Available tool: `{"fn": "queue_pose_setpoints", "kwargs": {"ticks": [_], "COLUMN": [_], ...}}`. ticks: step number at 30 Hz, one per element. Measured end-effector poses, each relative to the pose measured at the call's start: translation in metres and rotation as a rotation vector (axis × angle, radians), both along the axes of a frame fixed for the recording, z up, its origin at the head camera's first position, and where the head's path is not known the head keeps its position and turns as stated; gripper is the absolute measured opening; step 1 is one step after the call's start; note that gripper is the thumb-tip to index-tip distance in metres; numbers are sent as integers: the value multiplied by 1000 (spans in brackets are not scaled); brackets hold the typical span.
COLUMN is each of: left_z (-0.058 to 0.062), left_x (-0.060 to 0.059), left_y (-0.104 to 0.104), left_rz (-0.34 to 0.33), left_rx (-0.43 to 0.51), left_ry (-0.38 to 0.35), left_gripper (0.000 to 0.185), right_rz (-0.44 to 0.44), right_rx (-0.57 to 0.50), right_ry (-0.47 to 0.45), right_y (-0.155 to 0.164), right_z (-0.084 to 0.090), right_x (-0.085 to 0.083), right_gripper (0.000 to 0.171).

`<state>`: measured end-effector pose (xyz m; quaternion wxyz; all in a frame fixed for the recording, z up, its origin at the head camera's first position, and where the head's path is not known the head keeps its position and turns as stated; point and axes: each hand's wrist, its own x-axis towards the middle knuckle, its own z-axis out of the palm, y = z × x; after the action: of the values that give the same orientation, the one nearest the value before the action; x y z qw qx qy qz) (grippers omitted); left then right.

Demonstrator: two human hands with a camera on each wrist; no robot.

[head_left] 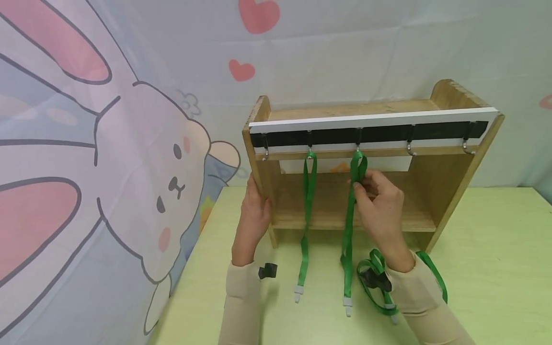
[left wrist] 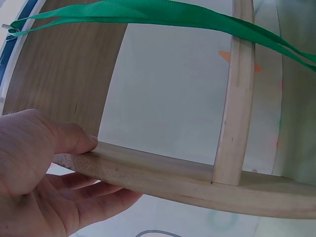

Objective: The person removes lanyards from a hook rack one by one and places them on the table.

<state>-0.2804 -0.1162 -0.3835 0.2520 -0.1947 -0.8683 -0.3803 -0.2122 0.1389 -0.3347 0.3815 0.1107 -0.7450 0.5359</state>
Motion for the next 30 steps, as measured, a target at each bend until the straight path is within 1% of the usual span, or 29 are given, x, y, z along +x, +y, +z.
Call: {"fn": "queue_pose_setpoints", "kwargs": {"ticks": [6, 14, 21, 25, 30], "left_z": [-4, -4, -3, -2, 1], "left_x": [0, 1, 0, 0, -1], "left_y": [2, 2, 3, 2, 1], "left_rz": [-7, -6, -4, -4, 1], "left_rx": [4, 0, -4, -9, -11], "left_ry": [-23, -13, -21, -5, 11], "left_gripper": [72, 72, 73, 72, 72], "right_rz": [1, 12, 39, 60, 106], "right_rx": [-4, 3, -5, 0, -29], "right_ry": [-1, -19, -40, -40, -59], "right_y": [0, 1, 5, 6, 5], "right_z": [0, -5, -11, -17, -21], "right_x": [7, 13, 15, 16, 18], "right_gripper": [15, 15, 15, 15, 14]}}
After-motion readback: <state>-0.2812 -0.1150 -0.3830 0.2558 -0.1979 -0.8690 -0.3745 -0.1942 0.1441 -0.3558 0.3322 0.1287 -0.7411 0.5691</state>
